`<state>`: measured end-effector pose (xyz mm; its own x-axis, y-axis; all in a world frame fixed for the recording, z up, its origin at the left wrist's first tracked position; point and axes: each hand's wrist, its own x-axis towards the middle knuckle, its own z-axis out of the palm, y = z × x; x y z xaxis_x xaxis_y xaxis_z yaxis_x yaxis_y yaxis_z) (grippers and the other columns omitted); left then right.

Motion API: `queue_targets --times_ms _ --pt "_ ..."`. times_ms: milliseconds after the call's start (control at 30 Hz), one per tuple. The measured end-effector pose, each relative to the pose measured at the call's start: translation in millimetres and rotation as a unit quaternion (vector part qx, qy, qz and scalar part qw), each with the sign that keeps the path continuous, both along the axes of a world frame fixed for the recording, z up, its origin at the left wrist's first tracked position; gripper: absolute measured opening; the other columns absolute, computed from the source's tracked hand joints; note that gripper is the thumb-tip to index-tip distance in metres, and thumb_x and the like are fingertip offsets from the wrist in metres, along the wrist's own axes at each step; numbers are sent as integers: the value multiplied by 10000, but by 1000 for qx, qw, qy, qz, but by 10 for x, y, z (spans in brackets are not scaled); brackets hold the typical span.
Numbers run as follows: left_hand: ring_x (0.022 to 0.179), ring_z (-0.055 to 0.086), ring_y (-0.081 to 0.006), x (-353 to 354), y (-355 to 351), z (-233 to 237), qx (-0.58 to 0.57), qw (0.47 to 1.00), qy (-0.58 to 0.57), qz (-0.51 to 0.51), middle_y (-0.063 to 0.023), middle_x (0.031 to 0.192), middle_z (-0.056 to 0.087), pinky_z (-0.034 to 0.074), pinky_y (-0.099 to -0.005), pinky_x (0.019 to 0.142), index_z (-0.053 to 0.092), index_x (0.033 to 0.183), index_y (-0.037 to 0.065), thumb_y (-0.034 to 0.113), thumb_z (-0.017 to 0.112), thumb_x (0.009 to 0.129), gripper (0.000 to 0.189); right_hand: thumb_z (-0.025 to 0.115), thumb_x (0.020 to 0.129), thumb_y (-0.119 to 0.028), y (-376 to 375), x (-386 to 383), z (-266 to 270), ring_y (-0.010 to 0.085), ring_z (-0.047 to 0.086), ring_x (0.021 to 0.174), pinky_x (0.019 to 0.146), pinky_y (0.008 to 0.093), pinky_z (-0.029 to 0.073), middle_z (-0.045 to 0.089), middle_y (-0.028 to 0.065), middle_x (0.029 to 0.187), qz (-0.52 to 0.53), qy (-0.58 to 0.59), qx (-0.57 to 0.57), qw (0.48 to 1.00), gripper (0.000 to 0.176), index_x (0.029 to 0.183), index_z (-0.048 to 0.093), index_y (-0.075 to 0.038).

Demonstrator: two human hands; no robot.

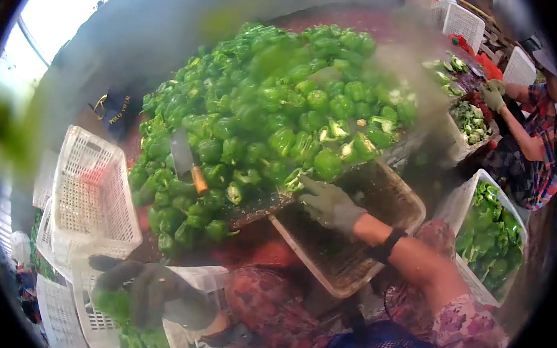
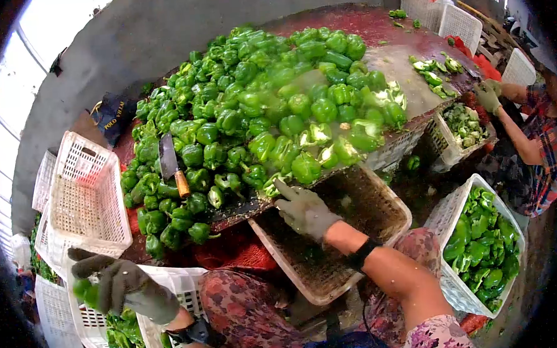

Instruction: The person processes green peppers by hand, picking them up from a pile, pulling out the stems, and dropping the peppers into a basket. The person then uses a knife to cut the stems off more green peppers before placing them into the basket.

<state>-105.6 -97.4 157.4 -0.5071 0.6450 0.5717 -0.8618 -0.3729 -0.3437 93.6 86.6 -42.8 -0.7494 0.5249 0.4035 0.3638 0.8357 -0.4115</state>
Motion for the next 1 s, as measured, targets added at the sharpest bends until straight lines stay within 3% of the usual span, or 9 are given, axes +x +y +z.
queue_targets --times_ms 100,167,267,500,600,700,867,933,1000 --pt "620 582 -124 -26 24 -56 -131 986 42 95 -92 1027 670 471 -253 559 489 1386 30 307 480 1008 469 603 841 -128 58 -107 -213 383 624 829 722 451 521 486 236 1410 -13 -103 33 994 260 1091 630 -63" --pt "644 569 -118 132 166 -305 -512 787 234 252 -41 1011 667 438 -233 555 553 1320 83 423 472 1005 470 597 837 -100 106 -150 -355 389 623 819 726 452 519 493 229 1404 -34 -136 53 989 273 1106 633 -65" --pt "864 613 -152 329 434 -633 -523 815 247 -36 -68 1047 666 501 -308 713 573 1292 98 554 471 984 559 579 852 -57 85 -239 -450 393 623 872 784 453 523 524 205 1367 -103 -41 -125 986 298 1145 631 -57" --pt "999 595 -182 556 863 -1652 -611 645 417 193 -54 1137 618 508 -342 824 536 1300 58 347 511 1021 402 617 907 -81 -122 -1 157 289 632 1052 893 372 515 659 143 1132 25 155 -290 944 339 1243 627 -46" --pt "1042 585 -171 674 951 -1462 -633 674 380 -22 -54 1218 577 514 -327 838 453 1398 42 317 516 1025 468 646 933 -131 -292 45 466 132 614 941 824 290 515 674 61 1009 60 185 -532 824 347 1265 607 -38" --pt "1066 591 -175 649 893 -1530 -516 764 356 -154 -69 1238 568 516 -310 875 415 1429 38 208 627 966 537 626 949 -146 -368 128 619 86 589 866 765 275 516 660 33 958 76 179 -566 801 373 1306 573 -50" --pt "1054 611 -175 752 854 -1473 -447 650 608 87 -72 1182 605 521 -309 911 479 1349 21 -63 767 734 684 625 912 -124 -311 291 769 226 651 882 749 348 536 652 125 1043 87 108 -350 926 352 1243 552 -28" --pt "1059 609 -175 712 890 -1551 -417 486 731 234 -78 1189 605 525 -312 904 483 1346 20 -45 772 732 682 616 884 -90 -325 344 759 338 662 923 759 404 541 627 177 1119 95 79 -180 976 360 1229 540 -21" --pt "1059 608 -171 741 877 -1625 -432 515 711 206 -78 1185 610 528 -312 895 488 1341 22 -74 743 744 657 638 863 -113 -362 341 681 386 638 947 786 425 539 607 190 1136 76 32 -131 988 381 1231 565 -45"
